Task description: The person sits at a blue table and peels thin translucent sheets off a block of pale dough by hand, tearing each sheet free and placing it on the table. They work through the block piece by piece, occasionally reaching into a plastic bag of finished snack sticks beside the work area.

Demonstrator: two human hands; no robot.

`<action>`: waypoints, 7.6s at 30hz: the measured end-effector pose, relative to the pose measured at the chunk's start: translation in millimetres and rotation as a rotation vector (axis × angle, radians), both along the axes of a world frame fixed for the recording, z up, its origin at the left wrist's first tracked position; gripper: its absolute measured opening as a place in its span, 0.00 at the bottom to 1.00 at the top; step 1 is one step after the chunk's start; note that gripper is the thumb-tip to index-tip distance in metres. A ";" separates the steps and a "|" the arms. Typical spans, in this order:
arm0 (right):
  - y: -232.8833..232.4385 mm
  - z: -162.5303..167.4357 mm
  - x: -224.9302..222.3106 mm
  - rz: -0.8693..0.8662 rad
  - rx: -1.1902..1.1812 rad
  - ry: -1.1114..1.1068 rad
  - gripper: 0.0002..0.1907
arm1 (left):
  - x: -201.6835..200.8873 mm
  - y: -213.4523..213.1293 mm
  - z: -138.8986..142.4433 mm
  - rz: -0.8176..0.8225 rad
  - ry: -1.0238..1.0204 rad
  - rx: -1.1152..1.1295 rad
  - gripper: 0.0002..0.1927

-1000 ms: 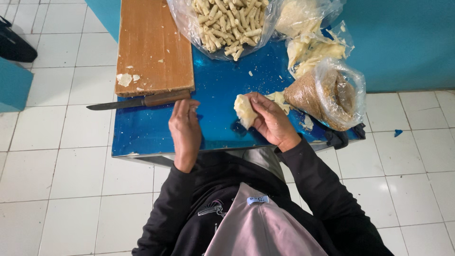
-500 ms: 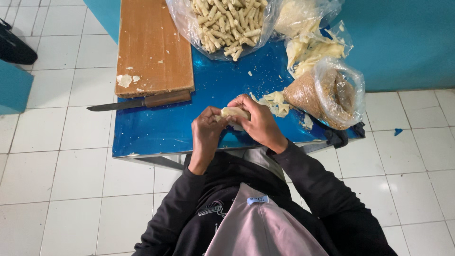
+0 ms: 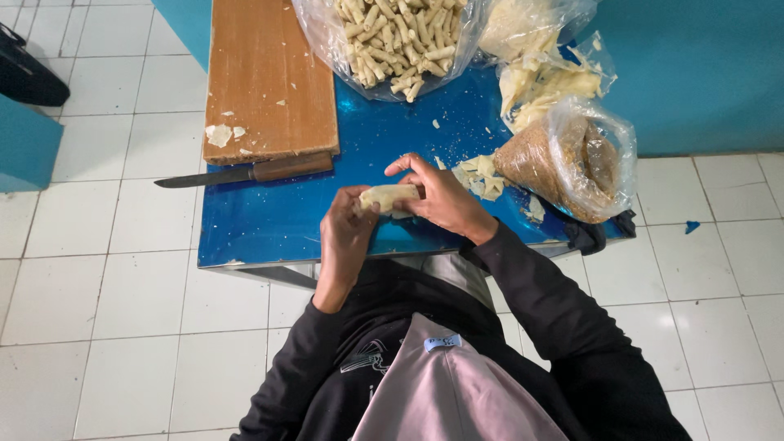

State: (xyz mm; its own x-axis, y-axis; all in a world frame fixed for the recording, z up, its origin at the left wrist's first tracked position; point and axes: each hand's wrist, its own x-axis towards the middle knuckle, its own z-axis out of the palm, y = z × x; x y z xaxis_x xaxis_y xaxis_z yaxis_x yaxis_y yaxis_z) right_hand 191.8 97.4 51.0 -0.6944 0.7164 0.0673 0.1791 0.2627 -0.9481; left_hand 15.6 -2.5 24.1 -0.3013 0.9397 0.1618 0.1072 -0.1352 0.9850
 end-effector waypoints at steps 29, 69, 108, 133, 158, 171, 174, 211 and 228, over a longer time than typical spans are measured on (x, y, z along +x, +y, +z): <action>126.0 34.0 159.4 -0.505 0.934 -0.902 0.20 | 0.5 -9.3 12.2 0.010 1.342 0.255 0.20; -10.9 -5.2 2.7 -0.208 1.226 -0.666 0.26 | 18.8 -22.5 7.0 0.092 1.390 0.114 0.30; 65.8 7.8 222.7 -0.250 0.655 -1.517 0.09 | 6.8 -19.2 9.7 0.049 1.335 0.166 0.27; 82.6 14.8 123.1 -0.044 0.758 -0.263 0.24 | -8.9 -18.8 11.1 0.285 0.927 0.082 0.20; 17.6 -21.1 23.9 -0.060 1.192 -0.491 0.39 | -5.1 9.2 10.3 0.180 0.531 0.157 0.15; -14.0 -5.5 42.5 -0.189 1.179 -0.560 0.14 | -6.6 11.8 7.4 0.179 0.541 0.137 0.13; -16.9 -8.6 32.9 -0.301 0.953 -0.444 0.12 | -6.6 7.3 13.8 0.173 0.561 0.215 0.11; -22.8 -16.7 10.9 -0.105 0.843 -0.173 0.21 | -29.0 12.5 34.0 -0.354 0.782 0.289 0.22; -31.4 2.7 -11.1 -0.171 1.030 -0.230 0.10 | -46.1 25.9 27.9 -0.424 0.682 0.392 0.18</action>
